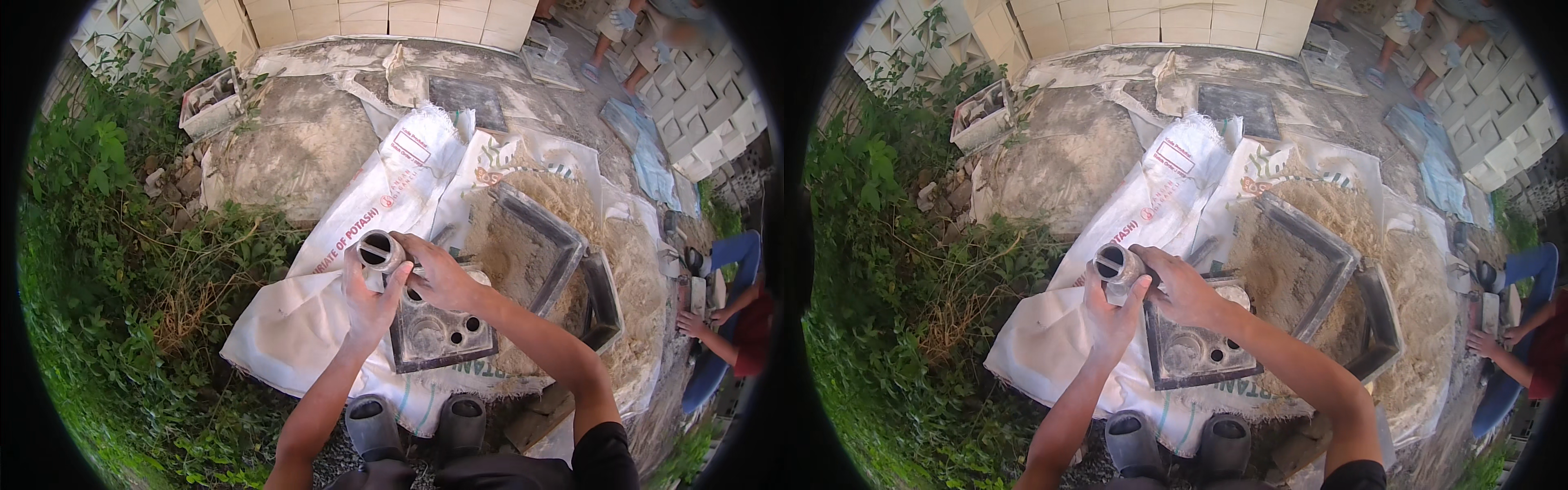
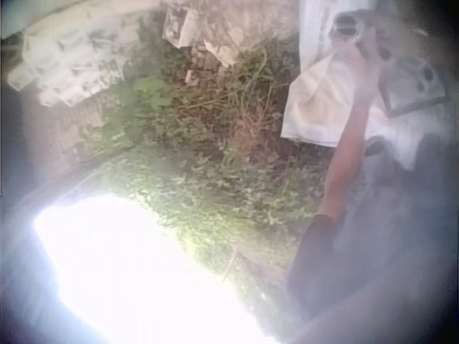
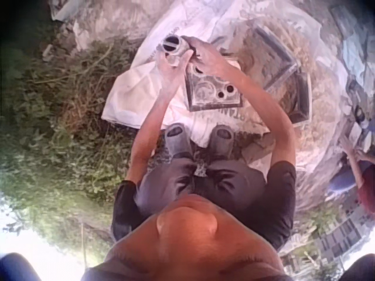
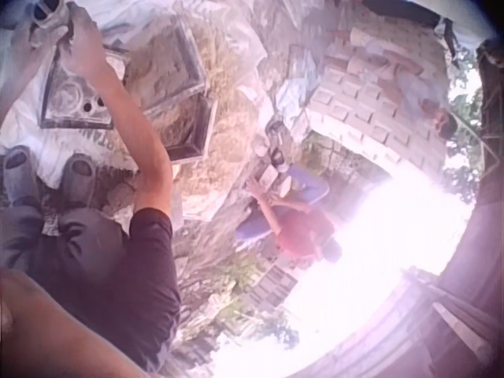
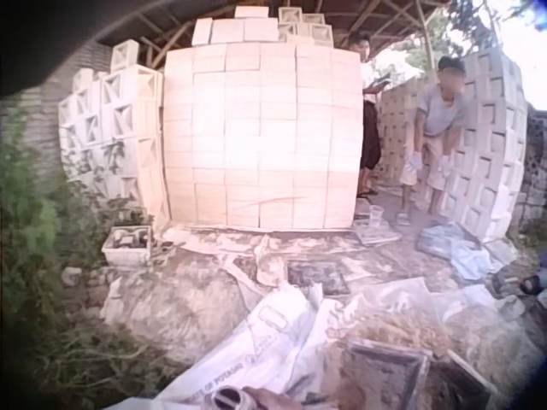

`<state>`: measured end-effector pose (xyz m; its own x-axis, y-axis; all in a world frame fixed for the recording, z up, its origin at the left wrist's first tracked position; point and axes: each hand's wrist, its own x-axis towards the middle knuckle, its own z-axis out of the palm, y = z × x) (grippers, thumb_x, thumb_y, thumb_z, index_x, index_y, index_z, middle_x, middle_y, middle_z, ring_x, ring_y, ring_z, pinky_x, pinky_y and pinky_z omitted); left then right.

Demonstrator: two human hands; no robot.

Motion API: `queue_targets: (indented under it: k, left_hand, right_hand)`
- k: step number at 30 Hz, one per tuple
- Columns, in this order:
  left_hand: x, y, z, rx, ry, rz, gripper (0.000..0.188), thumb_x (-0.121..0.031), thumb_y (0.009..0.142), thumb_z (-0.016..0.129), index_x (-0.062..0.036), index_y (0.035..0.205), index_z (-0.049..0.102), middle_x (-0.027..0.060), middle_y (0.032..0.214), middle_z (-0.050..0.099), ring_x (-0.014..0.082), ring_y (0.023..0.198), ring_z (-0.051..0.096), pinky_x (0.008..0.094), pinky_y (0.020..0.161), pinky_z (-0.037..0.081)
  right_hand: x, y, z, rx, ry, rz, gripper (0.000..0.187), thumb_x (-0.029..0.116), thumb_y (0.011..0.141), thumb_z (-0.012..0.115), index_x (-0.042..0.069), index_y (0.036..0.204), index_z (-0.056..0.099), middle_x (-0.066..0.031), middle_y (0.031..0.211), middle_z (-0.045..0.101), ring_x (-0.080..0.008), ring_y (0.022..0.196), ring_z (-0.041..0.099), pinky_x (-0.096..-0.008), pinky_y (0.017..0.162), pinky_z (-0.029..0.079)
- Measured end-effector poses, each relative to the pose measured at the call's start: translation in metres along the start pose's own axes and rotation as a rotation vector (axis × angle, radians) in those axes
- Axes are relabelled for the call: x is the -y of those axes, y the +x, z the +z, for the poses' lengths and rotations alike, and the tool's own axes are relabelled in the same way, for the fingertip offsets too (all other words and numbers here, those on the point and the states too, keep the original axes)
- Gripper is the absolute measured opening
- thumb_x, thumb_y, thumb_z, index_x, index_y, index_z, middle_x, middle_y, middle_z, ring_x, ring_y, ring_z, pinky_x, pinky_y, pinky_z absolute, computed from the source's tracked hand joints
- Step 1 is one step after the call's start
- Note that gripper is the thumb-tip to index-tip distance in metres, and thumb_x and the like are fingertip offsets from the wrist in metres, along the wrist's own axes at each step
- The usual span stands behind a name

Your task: The person cleans and clears debris from a metal mold containing cylindrical forms, then fits a large L-shaped frame over it and clears sand from the base area using their hands and a small scraper tool.

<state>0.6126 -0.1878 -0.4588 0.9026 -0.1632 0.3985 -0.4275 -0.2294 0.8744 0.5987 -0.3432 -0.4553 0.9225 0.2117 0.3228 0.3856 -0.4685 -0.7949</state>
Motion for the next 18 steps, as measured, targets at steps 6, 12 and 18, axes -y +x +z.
queue_targets:
  k: [6,12,18]
  left_hand:
    - [0.024,-0.026,-0.018,-0.041,-0.815,-0.747,0.04,-0.028,0.093,0.064,-0.006,0.124,0.052,0.0072,0.113,0.059,0.0159,0.097,0.06,0.0322,0.084,0.048]
    - [0.105,-0.069,-0.045,-0.051,-0.97,-1.433,0.047,-0.037,0.094,0.061,0.0021,0.117,0.052,0.0137,0.109,0.06,0.0229,0.096,0.062,0.0366,0.089,0.054]
    - [0.146,-0.071,-0.033,-0.066,-1.427,-1.73,0.048,-0.042,0.094,0.054,0.0048,0.103,0.056,0.0137,0.093,0.061,0.0239,0.078,0.061,0.0329,0.064,0.056]
  right_hand:
    - [0.021,-0.004,-0.008,0.135,0.167,0.277,0.037,0.011,0.088,0.062,0.003,0.121,0.049,-0.0186,0.095,0.066,-0.0346,0.089,0.067,-0.0389,0.079,0.052]
    - [-0.028,-0.007,-0.037,0.15,0.146,0.399,0.021,0.01,0.096,0.052,0.001,0.115,0.056,-0.0129,0.102,0.066,-0.0202,0.092,0.065,-0.0326,0.083,0.052]
    - [-0.033,-0.038,-0.059,-0.16,-0.137,0.449,0.017,0.006,0.091,0.048,-0.001,0.099,0.062,-0.0186,0.09,0.067,-0.03,0.088,0.067,-0.039,0.076,0.051]
